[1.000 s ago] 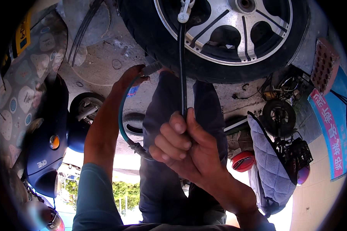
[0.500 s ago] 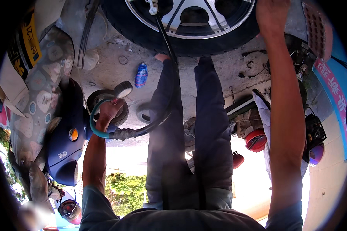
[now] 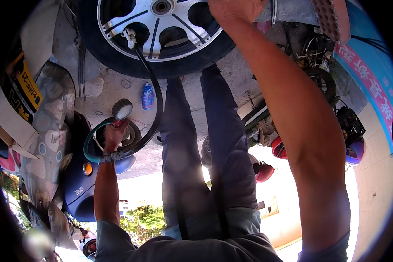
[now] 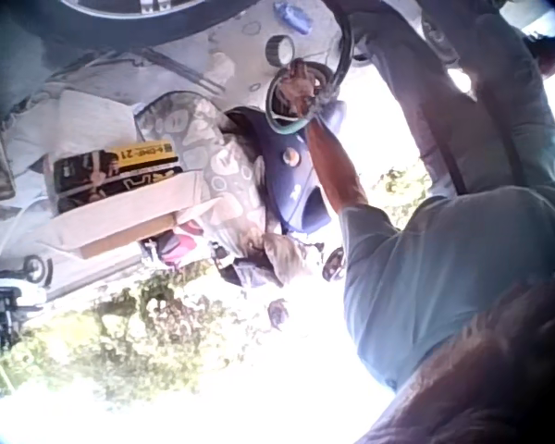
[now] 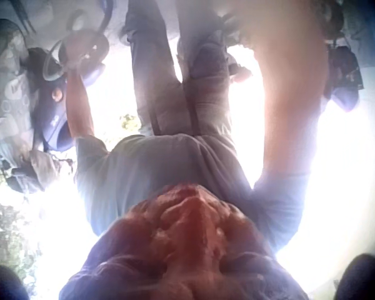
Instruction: The person fits a motorcycle tire onto a wheel rim and uses a compressed air hose to inflate it. They check the valve stem and rotate the wheel by hand to ensure the tire beads are properly seated around the rim.
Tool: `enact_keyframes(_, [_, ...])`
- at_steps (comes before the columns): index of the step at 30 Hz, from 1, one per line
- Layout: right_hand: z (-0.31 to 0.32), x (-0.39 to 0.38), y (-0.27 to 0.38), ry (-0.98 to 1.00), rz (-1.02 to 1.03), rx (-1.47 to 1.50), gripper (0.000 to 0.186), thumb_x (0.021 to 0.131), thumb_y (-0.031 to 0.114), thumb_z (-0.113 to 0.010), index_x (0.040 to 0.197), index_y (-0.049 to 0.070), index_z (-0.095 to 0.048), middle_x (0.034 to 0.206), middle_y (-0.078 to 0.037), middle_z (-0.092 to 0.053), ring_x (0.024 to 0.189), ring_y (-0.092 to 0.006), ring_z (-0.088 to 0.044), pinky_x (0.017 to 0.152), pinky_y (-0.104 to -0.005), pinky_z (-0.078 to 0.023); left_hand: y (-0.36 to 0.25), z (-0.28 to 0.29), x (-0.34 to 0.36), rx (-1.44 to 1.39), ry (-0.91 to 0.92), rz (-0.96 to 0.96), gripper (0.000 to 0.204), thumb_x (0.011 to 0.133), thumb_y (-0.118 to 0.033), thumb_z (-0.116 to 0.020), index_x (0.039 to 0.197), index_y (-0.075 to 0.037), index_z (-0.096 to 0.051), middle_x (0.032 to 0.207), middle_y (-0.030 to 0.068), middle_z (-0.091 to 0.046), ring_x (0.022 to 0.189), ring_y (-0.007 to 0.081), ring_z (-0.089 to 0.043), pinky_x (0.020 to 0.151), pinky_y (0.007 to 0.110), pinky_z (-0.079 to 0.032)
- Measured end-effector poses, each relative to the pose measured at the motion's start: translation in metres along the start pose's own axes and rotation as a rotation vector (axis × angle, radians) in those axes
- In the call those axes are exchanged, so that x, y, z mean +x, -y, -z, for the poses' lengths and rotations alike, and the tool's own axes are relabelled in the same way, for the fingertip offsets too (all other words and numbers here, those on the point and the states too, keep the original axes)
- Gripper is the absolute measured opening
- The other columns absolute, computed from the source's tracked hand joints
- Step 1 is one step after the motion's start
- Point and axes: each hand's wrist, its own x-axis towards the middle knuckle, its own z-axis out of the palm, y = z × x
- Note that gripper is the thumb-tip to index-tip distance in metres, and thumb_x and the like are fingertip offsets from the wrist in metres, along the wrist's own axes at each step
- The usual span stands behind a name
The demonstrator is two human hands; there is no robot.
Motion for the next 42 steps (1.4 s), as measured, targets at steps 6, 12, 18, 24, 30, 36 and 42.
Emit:
enact_keyframes(6, [-0.016, 0.007, -0.016, 0.017, 0.083, 0.041, 0.085, 0.092, 0.057, -0.064, 0.152, 0.005, -0.033, 0.137, -0.023, -0.045, 0.126, -0.0427, -0.046, 0.100, -0.0569, -0.039, -0.014, -0.013, -0.004, 0.273, -0.050, -0.012, 0.024, 0.084, -0.019, -0.079, 0.097, -0.001, -0.069, 0.084, 0.0069, -0.070, 0.075, 0.0176, -0.063, 0.071, 0.034, -0.050])
enact_keyframes(12, [-0.013, 0.007, -0.008, 0.045, 0.047, 0.031, 0.084, 0.094, 0.058, -0.062, 0.152, 0.005, -0.034, 0.140, -0.021, -0.044, 0.126, -0.0412, -0.047, 0.101, -0.0547, -0.040, -0.030, -0.011, -0.011, 0.298, -0.087, 0.006, 0.039, 0.080, -0.044, -0.079, 0.080, -0.005, -0.075, 0.076, 0.0180, -0.073, 0.075, 0.0353, -0.072, 0.068, 0.044, -0.052])
enact_keyframes(18, [-0.010, 0.008, 0.002, 0.069, 0.037, 0.038, 0.084, 0.096, 0.061, -0.056, 0.154, 0.006, -0.032, 0.142, -0.021, -0.043, 0.128, -0.0409, -0.046, 0.103, -0.0546, -0.040, -0.032, -0.013, -0.004, 0.200, -0.095, 0.045, 0.043, 0.079, -0.045, -0.078, 0.077, -0.002, -0.073, 0.074, 0.0202, -0.071, 0.074, 0.0374, -0.071, 0.068, 0.046, -0.052])
enact_keyframes(24, [-0.005, 0.007, -0.006, 0.106, -0.002, 0.010, 0.084, 0.096, 0.063, -0.055, 0.155, 0.007, -0.034, 0.142, -0.022, -0.044, 0.132, -0.0425, -0.046, 0.108, -0.0536, -0.038, -0.052, -0.028, -0.001, 0.293, -0.016, 0.230, 0.034, 0.080, -0.028, -0.083, 0.088, 0.003, -0.074, 0.082, 0.0156, -0.075, 0.075, 0.0240, -0.071, 0.071, 0.039, -0.052])
enact_keyframes(30, [-0.003, 0.010, 0.002, 0.088, 0.032, -0.005, 0.084, 0.097, 0.063, -0.053, 0.153, 0.004, -0.034, 0.142, -0.021, -0.045, 0.126, -0.0418, -0.048, 0.101, -0.0543, -0.041, -0.039, -0.028, 0.000, 0.242, -0.073, 0.176, 0.034, 0.080, -0.030, -0.083, 0.083, 0.003, -0.074, 0.078, 0.0170, -0.075, 0.072, 0.0235, -0.071, 0.070, 0.039, -0.052])
enact_keyframes(36, [-0.004, 0.009, -0.001, 0.081, 0.033, 0.006, 0.084, 0.096, 0.064, -0.052, 0.153, 0.004, -0.035, 0.142, -0.021, -0.045, 0.126, -0.0405, -0.048, 0.101, -0.0530, -0.040, -0.052, -0.022, 0.000, 0.191, -0.064, 0.175, 0.040, 0.079, -0.042, -0.078, 0.077, -0.002, -0.072, 0.072, 0.0190, -0.071, 0.072, 0.0335, -0.071, 0.069, 0.046, -0.052])
enact_keyframes(42, [-0.004, 0.009, 0.000, 0.087, 0.037, 0.011, 0.084, 0.097, 0.064, -0.051, 0.153, 0.003, -0.034, 0.144, -0.021, -0.044, 0.127, -0.0404, -0.047, 0.102, -0.0535, -0.039, -0.047, -0.022, 0.004, 0.235, -0.101, 0.088, 0.040, 0.080, -0.041, -0.079, 0.074, -0.002, -0.071, 0.071, 0.0196, -0.070, 0.072, 0.0391, -0.070, 0.067, 0.048, -0.051])
